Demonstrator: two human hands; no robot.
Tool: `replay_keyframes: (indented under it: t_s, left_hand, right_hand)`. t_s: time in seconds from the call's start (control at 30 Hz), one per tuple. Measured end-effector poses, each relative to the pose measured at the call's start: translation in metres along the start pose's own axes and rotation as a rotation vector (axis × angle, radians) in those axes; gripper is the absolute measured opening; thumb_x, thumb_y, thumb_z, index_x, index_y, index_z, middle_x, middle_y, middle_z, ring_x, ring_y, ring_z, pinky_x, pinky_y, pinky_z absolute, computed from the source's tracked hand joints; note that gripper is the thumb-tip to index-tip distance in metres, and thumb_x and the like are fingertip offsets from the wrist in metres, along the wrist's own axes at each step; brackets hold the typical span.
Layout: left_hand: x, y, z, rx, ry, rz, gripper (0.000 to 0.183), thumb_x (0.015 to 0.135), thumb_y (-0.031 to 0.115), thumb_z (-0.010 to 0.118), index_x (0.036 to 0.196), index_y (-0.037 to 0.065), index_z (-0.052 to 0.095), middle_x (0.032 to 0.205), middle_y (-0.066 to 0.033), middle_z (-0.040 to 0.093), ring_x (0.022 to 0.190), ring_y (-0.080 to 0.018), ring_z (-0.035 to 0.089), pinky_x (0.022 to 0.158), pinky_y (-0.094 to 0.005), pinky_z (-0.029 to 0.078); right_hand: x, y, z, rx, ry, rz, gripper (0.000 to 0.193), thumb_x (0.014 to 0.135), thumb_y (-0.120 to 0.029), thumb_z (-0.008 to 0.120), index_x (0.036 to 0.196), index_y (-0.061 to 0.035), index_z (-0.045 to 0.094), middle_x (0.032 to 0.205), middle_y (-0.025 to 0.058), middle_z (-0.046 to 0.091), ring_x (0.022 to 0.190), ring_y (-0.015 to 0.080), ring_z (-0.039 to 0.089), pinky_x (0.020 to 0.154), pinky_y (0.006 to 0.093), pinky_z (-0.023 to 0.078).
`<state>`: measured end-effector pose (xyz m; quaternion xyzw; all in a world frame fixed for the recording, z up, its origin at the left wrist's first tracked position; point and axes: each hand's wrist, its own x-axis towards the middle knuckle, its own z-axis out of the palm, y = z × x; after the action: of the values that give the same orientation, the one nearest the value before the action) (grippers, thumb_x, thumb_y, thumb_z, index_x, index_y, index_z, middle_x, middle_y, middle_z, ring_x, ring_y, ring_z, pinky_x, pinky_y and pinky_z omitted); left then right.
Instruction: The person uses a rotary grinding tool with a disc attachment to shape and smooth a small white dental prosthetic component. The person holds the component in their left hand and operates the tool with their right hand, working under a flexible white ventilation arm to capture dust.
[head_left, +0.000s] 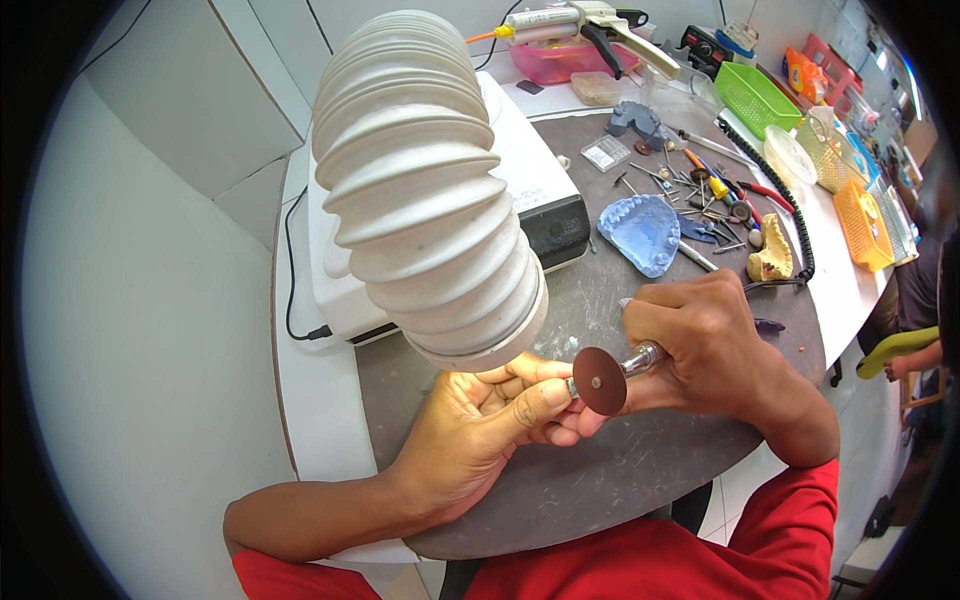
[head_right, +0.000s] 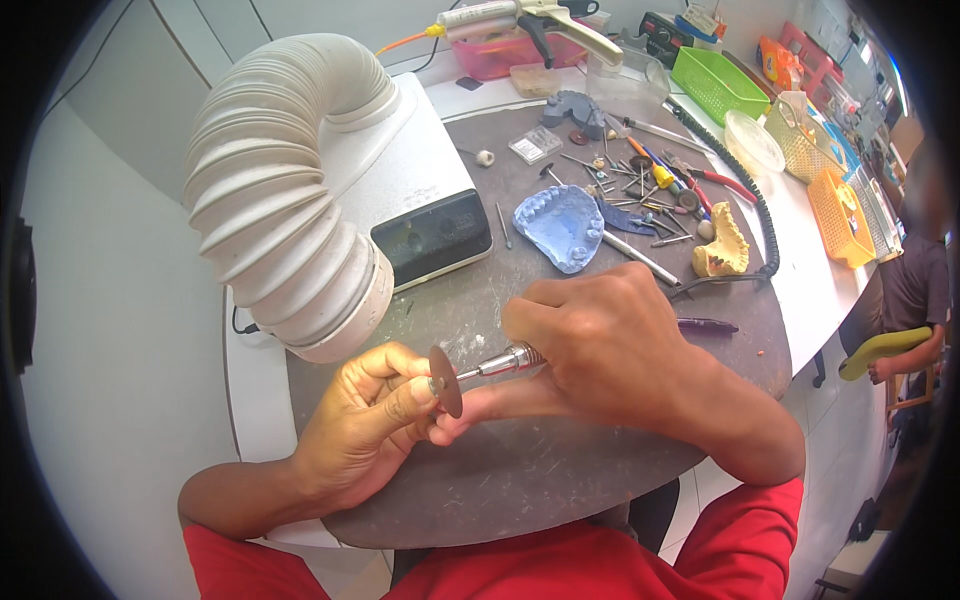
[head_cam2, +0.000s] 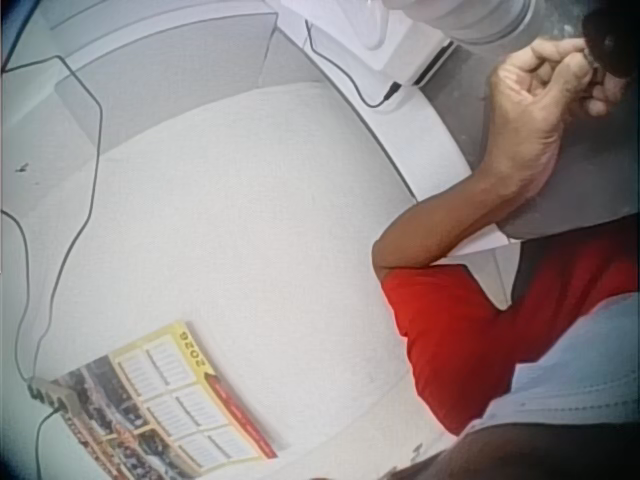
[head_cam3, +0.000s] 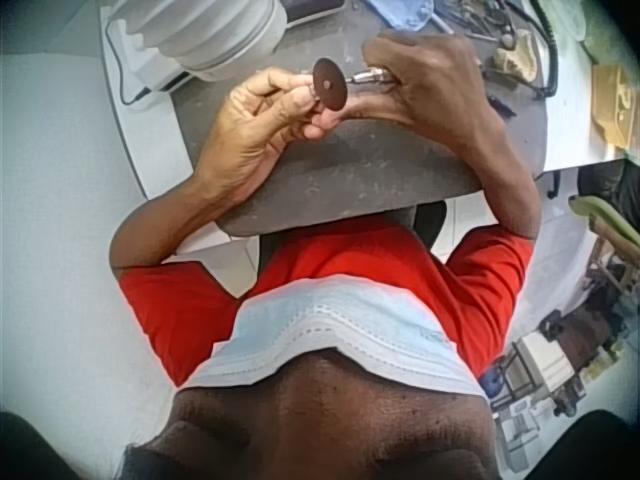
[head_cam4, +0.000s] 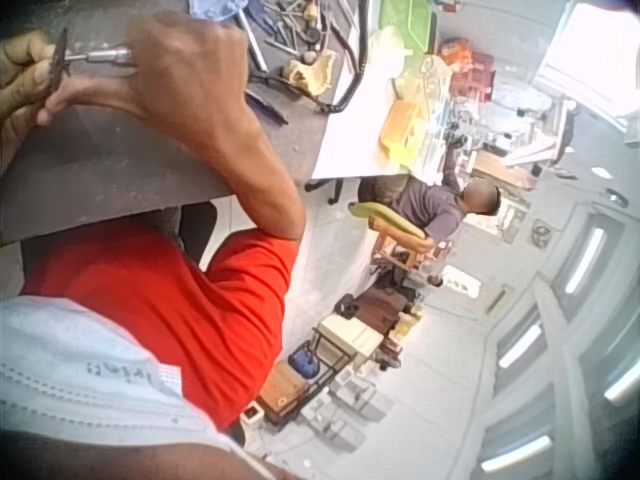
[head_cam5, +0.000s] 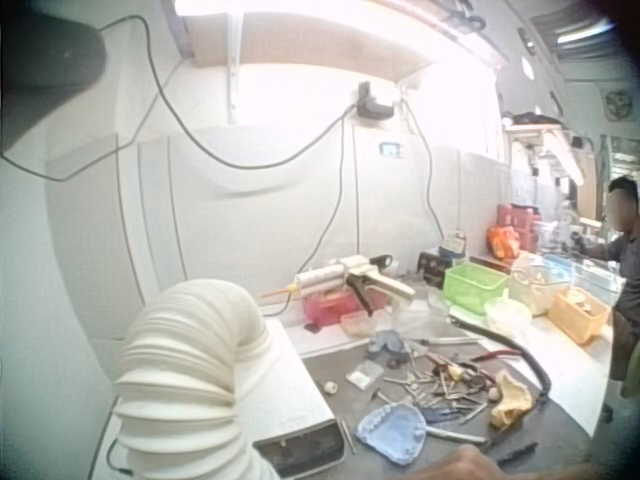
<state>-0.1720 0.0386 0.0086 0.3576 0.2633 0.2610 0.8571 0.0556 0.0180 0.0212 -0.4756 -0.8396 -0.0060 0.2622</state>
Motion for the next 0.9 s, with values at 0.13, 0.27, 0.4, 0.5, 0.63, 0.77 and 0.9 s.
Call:
replay_keyframes:
  t_s: [0.13, 0.27, 0.4, 0.5, 0.63, 0.77, 0.9]
  left_hand:
    - [0.0, 0.0, 0.0, -0.009, 0.0, -0.003, 0.007, 0.098, 0.011, 0.06, 0.102, 0.006, 0.059, 0.099, -0.0095, 0.066, 0.086, -0.0141, 0.064, 0.074, -0.0284, 0.055]
    - [-0.001, -0.001, -0.003, -0.004, -0.005, -0.002, 0.01, 0.097, 0.013, 0.061, 0.103, 0.005, 0.059, 0.098, -0.0088, 0.065, 0.09, -0.0143, 0.064, 0.076, -0.0285, 0.055]
    - [-0.002, 0.002, -0.001, -0.005, 0.104, 0.009, 0.013, 0.094, 0.011, 0.065, 0.104, 0.004, 0.059, 0.098, -0.0076, 0.065, 0.091, -0.0147, 0.064, 0.077, -0.0282, 0.056]
    - [-0.002, 0.007, -0.001, 0.288, 0.12, 0.124, 0.013, 0.089, 0.004, 0.069, 0.1, 0.003, 0.061, 0.098, -0.0066, 0.065, 0.089, -0.0151, 0.064, 0.076, -0.0278, 0.056]
    - [0.008, 0.012, -0.013, 1.269, 0.048, 0.505, 0.015, 0.079, -0.005, 0.075, 0.089, 0.0, 0.066, 0.093, -0.0074, 0.064, 0.083, -0.0169, 0.064, 0.069, -0.0287, 0.054]
    - [0.012, 0.012, -0.017, 1.404, 0.092, 0.504, 0.015, 0.079, -0.003, 0.074, 0.091, 0.001, 0.066, 0.094, -0.0077, 0.065, 0.081, -0.0185, 0.063, 0.069, -0.0266, 0.052]
    - [0.008, 0.02, -0.008, 1.276, 0.156, 0.445, 0.012, 0.081, -0.001, 0.073, 0.092, 0.0, 0.067, 0.093, -0.0064, 0.066, 0.08, -0.0154, 0.062, 0.069, -0.0265, 0.052]
  right_hand:
    - [0.0, 0.0, 0.0, 0.008, 0.01, -0.002, 0.064, 0.064, -0.062, 0.08, 0.055, -0.0083, 0.047, 0.05, 0.0033, 0.044, 0.041, 0.0214, 0.051, 0.039, 0.0341, 0.038]
    - [0.002, -0.001, 0.001, 0.018, -0.004, -0.022, 0.063, 0.063, -0.059, 0.082, 0.056, -0.0082, 0.047, 0.05, 0.0038, 0.044, 0.04, 0.0218, 0.048, 0.04, 0.0341, 0.037]
    - [0.001, 0.004, -0.008, 0.081, 0.045, 0.03, 0.061, 0.062, -0.053, 0.086, 0.057, -0.0075, 0.047, 0.051, 0.0045, 0.044, 0.041, 0.0221, 0.047, 0.04, 0.0338, 0.035]
    - [0.001, 0.007, -0.015, 0.065, 0.093, 0.066, 0.06, 0.061, -0.051, 0.088, 0.057, -0.007, 0.048, 0.05, 0.004, 0.044, 0.041, 0.0213, 0.046, 0.041, 0.0334, 0.035]
    - [-0.005, 0.016, -0.015, 0.029, 0.117, 0.117, 0.059, 0.061, -0.05, 0.088, 0.057, -0.007, 0.048, 0.049, 0.0031, 0.043, 0.041, 0.02, 0.046, 0.041, 0.0332, 0.034]
    - [-0.006, 0.017, -0.015, 0.008, 0.111, 0.121, 0.059, 0.063, -0.05, 0.087, 0.057, -0.0074, 0.047, 0.049, 0.0025, 0.043, 0.042, 0.0196, 0.046, 0.042, 0.0334, 0.034]
    - [-0.009, 0.019, -0.014, 0.033, 0.142, 0.102, 0.06, 0.056, -0.048, 0.092, 0.058, -0.0056, 0.05, 0.052, 0.0023, 0.042, 0.044, 0.0151, 0.041, 0.042, 0.0303, 0.029]
